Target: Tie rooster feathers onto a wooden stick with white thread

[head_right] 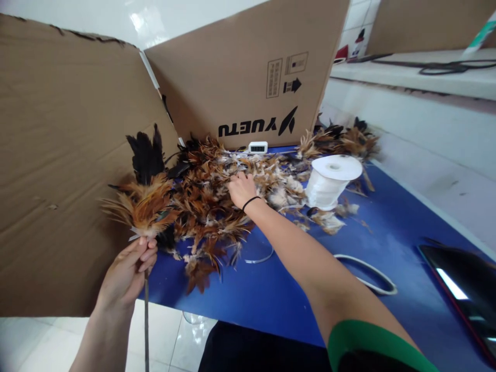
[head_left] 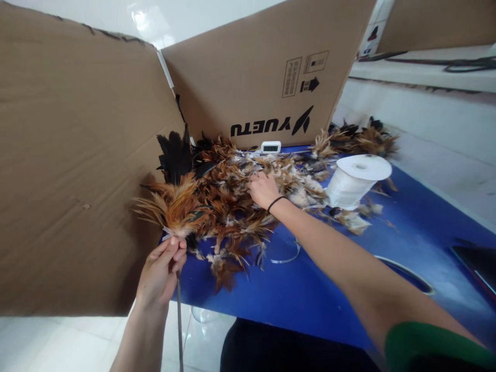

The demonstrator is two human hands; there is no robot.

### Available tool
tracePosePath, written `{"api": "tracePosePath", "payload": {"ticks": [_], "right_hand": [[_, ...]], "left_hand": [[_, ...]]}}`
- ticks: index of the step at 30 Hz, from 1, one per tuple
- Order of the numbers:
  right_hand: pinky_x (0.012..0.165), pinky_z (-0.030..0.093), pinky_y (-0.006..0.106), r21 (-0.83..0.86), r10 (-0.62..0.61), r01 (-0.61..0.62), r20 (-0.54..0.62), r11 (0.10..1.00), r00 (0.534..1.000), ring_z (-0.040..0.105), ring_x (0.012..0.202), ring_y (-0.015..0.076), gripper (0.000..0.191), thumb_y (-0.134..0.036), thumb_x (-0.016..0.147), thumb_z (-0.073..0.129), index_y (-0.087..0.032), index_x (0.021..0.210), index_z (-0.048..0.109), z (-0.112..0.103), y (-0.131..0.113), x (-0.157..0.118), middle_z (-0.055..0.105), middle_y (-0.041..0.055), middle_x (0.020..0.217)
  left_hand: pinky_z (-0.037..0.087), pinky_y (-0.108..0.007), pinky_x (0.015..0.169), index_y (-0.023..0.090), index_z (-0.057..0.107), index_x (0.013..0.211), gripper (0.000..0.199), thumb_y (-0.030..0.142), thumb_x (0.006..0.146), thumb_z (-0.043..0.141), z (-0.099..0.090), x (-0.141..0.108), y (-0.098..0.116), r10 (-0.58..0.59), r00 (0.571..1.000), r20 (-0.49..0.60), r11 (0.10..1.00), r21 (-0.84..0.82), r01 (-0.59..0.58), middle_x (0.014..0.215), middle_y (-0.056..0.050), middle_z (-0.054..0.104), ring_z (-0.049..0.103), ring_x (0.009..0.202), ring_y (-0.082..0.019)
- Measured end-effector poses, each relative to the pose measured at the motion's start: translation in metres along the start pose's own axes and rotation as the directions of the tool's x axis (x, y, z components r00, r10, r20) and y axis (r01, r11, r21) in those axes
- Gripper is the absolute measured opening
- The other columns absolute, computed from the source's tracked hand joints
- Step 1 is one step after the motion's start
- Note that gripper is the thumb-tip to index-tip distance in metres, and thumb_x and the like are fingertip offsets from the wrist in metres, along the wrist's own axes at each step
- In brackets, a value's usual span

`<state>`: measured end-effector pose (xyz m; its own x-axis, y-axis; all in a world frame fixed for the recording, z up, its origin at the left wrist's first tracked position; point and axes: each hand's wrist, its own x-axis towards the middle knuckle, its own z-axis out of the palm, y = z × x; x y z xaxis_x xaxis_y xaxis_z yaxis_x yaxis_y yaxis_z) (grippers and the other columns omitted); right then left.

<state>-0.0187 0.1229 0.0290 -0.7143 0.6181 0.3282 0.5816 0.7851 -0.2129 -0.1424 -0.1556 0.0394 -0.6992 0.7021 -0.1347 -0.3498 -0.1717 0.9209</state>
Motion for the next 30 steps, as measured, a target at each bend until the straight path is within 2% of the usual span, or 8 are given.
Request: {"api": "tracePosePath", "payload": {"ticks": [3,6,10,12,14,17,21,30], "right_hand": [[0.086,0.038,0.035,0.072,0.009,-0.007,-0.037,0.997,0.999,0.054,0.1,0.0221,0.02,-0.024,0.084,0.052,-0.017,0.083,0.071,-0.014,0.008,-0.001,0.068,0.0079,0.1],[0.075,0.045,0.027,0.354,0.087,-0.061,-0.057,0.933,0.995,0.061,0.08,0.0151,0.016,-0.028,0.079,0.057,-0.017,0.08,0.069,-0.036,0.009,-0.015,0.07,0.0046,0.09],[0.058,0.048,0.025,0.824,0.197,-0.184,0.09,0.536,0.976,0.063,0.063,0.0148,0.011,-0.02,0.065,0.064,-0.017,0.059,0.055,-0.064,-0.005,-0.05,0.068,0.0041,0.066],[0.055,0.05,0.025,0.917,0.131,-0.232,0.2,0.324,0.971,0.064,0.058,0.0152,0.018,-0.019,0.063,0.064,-0.019,0.058,0.048,-0.073,-0.017,-0.07,0.066,0.0034,0.059],[0.051,0.05,0.024,0.93,0.069,-0.279,0.27,0.24,0.96,0.063,0.052,0.0142,0.017,-0.016,0.062,0.064,-0.018,0.061,0.047,-0.079,-0.028,-0.086,0.064,0.001,0.054],[0.049,0.047,0.022,0.898,0.025,-0.244,0.253,0.367,0.967,0.058,0.047,0.0108,0.012,-0.012,0.062,0.059,-0.016,0.073,0.057,-0.082,-0.039,-0.102,0.065,-0.0008,0.059],[0.067,0.049,0.024,0.809,-0.052,0.012,0.023,0.587,0.998,0.064,0.07,0.014,0.024,-0.01,0.065,0.053,-0.015,0.083,0.068,-0.085,-0.04,-0.108,0.071,0.0022,0.083],[0.065,0.045,0.022,0.813,-0.109,0.085,-0.027,0.577,0.994,0.059,0.069,0.013,0.017,-0.012,0.07,0.057,-0.014,0.079,0.071,-0.1,-0.028,-0.117,0.068,0.0002,0.072]], "left_hand": [[0.028,-0.011,0.038,0.007,0.064,0.069,0.021,0.022,0.065,0.078,0.005,0.001,0.0,-0.016,1.0,0.014,1.0,-0.011,0.017,0.069,-0.002,0.052,0.035,0.049,-0.001],[0.028,-0.011,0.038,0.006,0.064,0.07,0.02,0.02,0.065,0.077,0.016,0.003,0.0,-0.037,0.998,0.049,0.998,-0.049,0.039,0.069,-0.002,0.052,0.035,0.048,-0.001],[0.028,-0.01,0.037,0.005,0.064,0.075,0.016,0.017,0.069,0.074,0.036,0.004,-0.003,-0.072,0.989,0.132,0.99,-0.11,0.087,0.07,-0.003,0.052,0.037,0.049,-0.001],[0.028,-0.01,0.037,0.004,0.065,0.078,0.015,0.016,0.071,0.072,0.046,0.003,-0.005,-0.099,0.977,0.188,0.983,-0.135,0.125,0.069,-0.003,0.051,0.037,0.049,-0.001],[0.028,-0.009,0.037,0.003,0.065,0.081,0.015,0.015,0.073,0.07,0.056,0.001,-0.008,-0.12,0.963,0.243,0.972,-0.169,0.164,0.07,-0.003,0.051,0.037,0.049,-0.001],[0.028,-0.008,0.037,0.002,0.064,0.083,0.013,0.013,0.076,0.066,0.069,-0.005,-0.012,-0.16,0.938,0.308,0.952,-0.201,0.228,0.07,-0.003,0.05,0.037,0.049,0.0],[0.028,-0.007,0.036,0.003,0.063,0.085,0.01,0.011,0.083,0.057,0.081,-0.016,-0.016,-0.233,0.893,0.384,0.92,-0.209,0.33,0.069,-0.002,0.048,0.036,0.049,0.0],[0.026,-0.006,0.035,0.007,0.057,0.076,0.018,0.006,0.088,0.044,0.094,-0.034,-0.019,-0.325,0.864,0.385,0.897,-0.164,0.41,0.071,-0.003,0.046,0.035,0.046,0.001]]}}
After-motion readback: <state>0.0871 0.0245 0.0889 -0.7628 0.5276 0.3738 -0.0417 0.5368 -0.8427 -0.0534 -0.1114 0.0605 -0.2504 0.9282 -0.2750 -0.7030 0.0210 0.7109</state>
